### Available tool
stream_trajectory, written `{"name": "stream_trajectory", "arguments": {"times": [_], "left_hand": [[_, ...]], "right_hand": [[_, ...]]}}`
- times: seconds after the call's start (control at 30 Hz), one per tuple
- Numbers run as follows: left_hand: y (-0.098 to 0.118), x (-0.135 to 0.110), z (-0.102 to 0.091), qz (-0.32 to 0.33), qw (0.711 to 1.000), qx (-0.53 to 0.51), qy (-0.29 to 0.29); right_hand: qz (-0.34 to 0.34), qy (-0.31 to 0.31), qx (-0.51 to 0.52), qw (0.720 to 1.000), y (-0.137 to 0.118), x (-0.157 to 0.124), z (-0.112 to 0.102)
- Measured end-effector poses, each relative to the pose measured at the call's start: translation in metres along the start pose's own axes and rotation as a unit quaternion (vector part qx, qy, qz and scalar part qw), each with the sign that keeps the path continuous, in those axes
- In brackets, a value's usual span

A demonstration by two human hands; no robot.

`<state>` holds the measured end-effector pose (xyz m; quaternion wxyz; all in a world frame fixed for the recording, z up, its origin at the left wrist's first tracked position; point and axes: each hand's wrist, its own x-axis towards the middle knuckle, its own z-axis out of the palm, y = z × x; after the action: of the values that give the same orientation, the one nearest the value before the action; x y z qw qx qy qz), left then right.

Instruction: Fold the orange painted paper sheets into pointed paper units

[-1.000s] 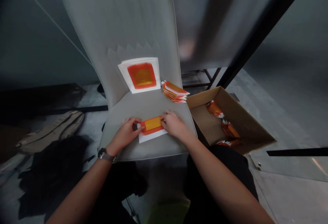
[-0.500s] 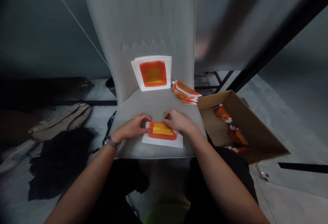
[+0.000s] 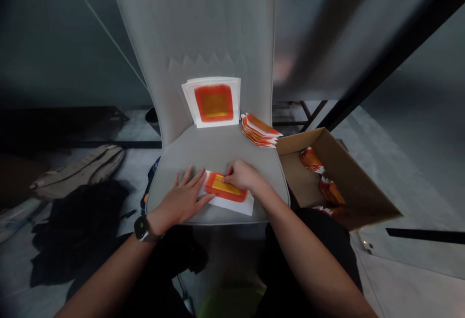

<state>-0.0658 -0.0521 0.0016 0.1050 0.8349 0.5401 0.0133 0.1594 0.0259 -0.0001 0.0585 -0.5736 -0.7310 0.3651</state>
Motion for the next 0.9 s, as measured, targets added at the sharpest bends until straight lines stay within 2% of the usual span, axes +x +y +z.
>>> {"name": "stream_trajectory", "arguments": {"times": [0.13,0.27,0.33,0.4,0.53,0.6,0.67,0.77,0.83,0.9], "left_hand": [[-0.009,0.005,-0.004,-0.034,0.999,-0.002,0.025],[-0.022,0.014,-0.003,-0.06,0.994,-0.016,0.09],[-0.026,0.017,-0.003,-0.069,0.988,-0.029,0.134],[-0.027,0.018,-0.003,-0.05,0.986,-0.04,0.156],[-0.016,0.016,0.001,0.045,0.993,-0.042,0.098],[-0.011,0.014,0.005,0.061,0.996,-0.035,0.063],[-0.009,0.013,0.006,0.06,0.997,-0.033,0.045],[-0.011,0.013,0.005,0.061,0.996,-0.04,0.041],[-0.013,0.014,0.002,0.056,0.996,-0.045,0.054],[-0.016,0.015,0.001,0.034,0.995,-0.048,0.079]], "right_hand": [[-0.005,-0.023,0.05,0.998,-0.003,0.005,0.003],[-0.013,-0.024,0.143,0.989,-0.011,0.011,0.009],[0.013,-0.027,0.214,0.976,-0.012,0.013,0.009],[0.05,-0.039,0.259,0.964,-0.009,0.013,0.007],[0.05,-0.067,0.266,0.96,-0.005,0.014,0.005],[0.043,-0.04,0.277,0.959,-0.008,0.019,0.01],[0.042,0.015,0.307,0.951,-0.012,0.026,0.018],[0.027,0.059,0.331,0.942,-0.018,0.037,0.031],[-0.004,0.061,0.295,0.954,-0.019,0.038,0.035],[-0.067,0.085,0.216,0.97,-0.016,0.036,0.035]]}}
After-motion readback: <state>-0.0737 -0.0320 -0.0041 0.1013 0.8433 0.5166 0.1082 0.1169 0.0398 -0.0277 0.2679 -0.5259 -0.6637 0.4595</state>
